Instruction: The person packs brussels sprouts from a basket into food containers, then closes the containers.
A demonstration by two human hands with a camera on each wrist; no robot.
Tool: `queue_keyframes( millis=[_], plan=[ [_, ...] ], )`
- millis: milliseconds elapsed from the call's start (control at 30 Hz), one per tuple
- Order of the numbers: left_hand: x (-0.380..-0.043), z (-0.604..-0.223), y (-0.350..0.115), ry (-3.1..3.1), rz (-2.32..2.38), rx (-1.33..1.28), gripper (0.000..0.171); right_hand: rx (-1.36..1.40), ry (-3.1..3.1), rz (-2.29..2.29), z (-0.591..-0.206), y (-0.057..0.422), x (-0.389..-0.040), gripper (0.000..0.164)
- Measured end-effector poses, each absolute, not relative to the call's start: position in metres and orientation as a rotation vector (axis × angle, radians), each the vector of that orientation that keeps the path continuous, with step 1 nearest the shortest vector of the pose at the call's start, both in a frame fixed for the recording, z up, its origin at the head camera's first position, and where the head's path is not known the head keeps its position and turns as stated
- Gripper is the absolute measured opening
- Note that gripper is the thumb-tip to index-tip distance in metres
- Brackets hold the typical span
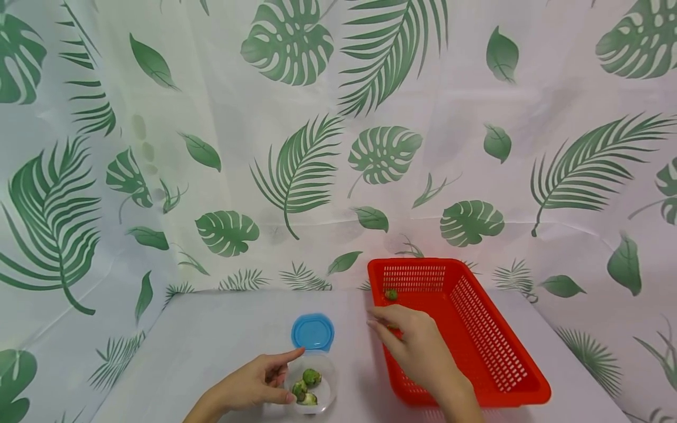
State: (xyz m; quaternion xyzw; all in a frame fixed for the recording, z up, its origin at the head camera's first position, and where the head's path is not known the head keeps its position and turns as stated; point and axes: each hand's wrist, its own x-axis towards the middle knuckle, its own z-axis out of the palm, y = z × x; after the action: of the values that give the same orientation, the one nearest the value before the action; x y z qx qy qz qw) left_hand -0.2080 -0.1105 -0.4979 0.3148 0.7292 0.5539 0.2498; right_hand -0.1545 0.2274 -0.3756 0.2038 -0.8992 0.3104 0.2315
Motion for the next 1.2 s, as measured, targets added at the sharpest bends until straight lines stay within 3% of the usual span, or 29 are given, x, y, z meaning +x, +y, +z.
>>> queue_keyframes(
  millis=[567,1200],
  plan=[
    [-0.207,-0.497,-0.109,2.027,1.486,0.831,0.083,0.599,-2.520,0.603,-0.331,0.241,-0.157,0.035],
    [-0.207,-0.496,-0.111,2.037,1.485,0.850,0.083,0.677,-2.583,0.458,-0.313,0.252,-0.204,0.030]
  ],
)
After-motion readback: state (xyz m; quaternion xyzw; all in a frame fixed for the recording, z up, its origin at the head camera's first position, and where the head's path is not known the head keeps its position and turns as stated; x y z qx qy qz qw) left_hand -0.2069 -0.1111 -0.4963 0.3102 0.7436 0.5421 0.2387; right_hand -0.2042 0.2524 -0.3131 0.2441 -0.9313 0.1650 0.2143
